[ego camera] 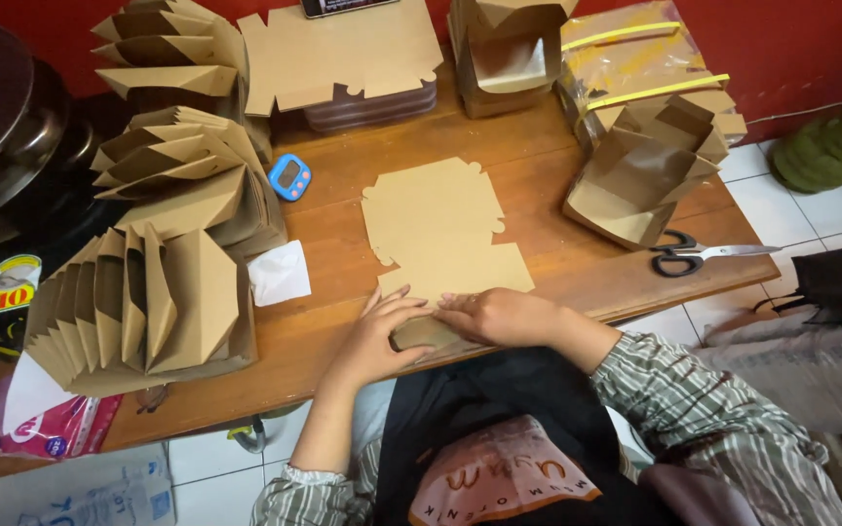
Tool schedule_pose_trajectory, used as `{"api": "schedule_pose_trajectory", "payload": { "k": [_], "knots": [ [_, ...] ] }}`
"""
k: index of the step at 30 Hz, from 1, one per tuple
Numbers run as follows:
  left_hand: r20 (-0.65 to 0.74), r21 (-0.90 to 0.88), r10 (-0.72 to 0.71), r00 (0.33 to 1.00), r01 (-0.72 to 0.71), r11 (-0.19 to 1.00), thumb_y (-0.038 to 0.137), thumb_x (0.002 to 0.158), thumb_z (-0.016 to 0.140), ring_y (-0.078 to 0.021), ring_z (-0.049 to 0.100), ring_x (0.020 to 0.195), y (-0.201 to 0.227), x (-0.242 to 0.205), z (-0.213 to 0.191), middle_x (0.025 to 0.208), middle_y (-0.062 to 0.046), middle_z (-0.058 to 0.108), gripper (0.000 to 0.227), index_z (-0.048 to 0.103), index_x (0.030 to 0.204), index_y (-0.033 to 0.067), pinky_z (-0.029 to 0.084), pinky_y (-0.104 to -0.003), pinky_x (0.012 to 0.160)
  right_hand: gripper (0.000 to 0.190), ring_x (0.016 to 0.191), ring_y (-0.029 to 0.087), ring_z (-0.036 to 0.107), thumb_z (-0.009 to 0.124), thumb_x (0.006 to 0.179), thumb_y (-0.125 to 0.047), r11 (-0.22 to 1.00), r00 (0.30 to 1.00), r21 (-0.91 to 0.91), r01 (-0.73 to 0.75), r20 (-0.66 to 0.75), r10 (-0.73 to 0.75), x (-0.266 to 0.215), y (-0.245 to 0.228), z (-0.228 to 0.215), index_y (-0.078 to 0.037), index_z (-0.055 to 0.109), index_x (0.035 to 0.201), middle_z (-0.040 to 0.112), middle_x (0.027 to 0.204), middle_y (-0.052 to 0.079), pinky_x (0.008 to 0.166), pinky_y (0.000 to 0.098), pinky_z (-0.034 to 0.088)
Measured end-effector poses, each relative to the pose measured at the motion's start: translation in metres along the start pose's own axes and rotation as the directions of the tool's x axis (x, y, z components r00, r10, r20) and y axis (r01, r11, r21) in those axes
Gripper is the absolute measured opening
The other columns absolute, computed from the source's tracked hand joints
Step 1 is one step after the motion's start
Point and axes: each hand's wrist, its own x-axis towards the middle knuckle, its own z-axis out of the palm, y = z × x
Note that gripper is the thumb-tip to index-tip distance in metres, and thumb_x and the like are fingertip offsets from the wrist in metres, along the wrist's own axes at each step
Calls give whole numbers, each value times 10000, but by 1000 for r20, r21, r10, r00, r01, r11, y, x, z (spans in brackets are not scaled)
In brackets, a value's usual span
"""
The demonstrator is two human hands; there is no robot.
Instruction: The person folds flat brown cardboard sheets into small open-top boxes by hand, pressing creases and tucking flaps to form the sides. Completed boxes are stacked on the table. Scissors and a digital timer are visible but not used.
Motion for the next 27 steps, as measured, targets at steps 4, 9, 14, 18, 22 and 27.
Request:
{"api": "schedule_pose_trajectory", "payload": {
  "k": [4,9,14,18,22,27],
  "knots": [
    [-53,73,37,998,-33,997,188,853,766,-311,599,1279,-11,-2,8,1197,-38,748,313,733,1164,181,181,-564,1210,371,993,342,736,463,995,-147,995,1000,-104,9,-25,-12,-6,2,17,45,594,1283,693,1085,266,782,379,606],
    [-123,145,131,984,-112,983,8,856,654,-252,699,1129,-9,-3,7,1039,-7,785,271,758,1029,189,425,-502,1113,454,1100,342,698,505,892,-262,982,989,-143,-126,-90,114,0,-18,21,-23,618,1262,691,1159,193,845,413,569],
    [-164,107,101,981,-84,991,30,876,640,-190,698,1128,-12,1,7,1019,60,783,276,773,1005,236,443,-464,1108,461,1165,321,674,531,911,-235,945,972,-240,-223,-126,197,-10,-15,30,-31,617,1314,697,1219,188,930,424,548],
    [-391,77,186,901,-169,983,-20,822,673,-292,690,1105,-3,9,4,1102,-36,777,337,779,1065,188,460,-534,1069,359,1049,296,733,529,928,-103,910,938,-301,-284,-283,199,-1,-17,4,-27,665,1251,741,1132,179,861,362,592],
    [-572,35,164,804,-176,984,106,838,785,-365,547,1311,3,23,-13,1396,-152,624,469,657,1289,83,394,-538,1129,384,1033,284,737,483,921,-71,904,878,-250,-346,-425,219,11,-10,-44,-27,671,1253,733,1160,166,822,354,596],
    [-727,-308,-148,670,-125,943,-3,885,754,-395,287,1474,-36,43,-13,1597,-210,245,986,102,1617,101,295,-567,1185,357,847,154,746,525,947,-28,872,697,-85,-482,-641,323,2,4,-94,-99,736,1226,773,1150,-3,744,232,570]
  ]
}}
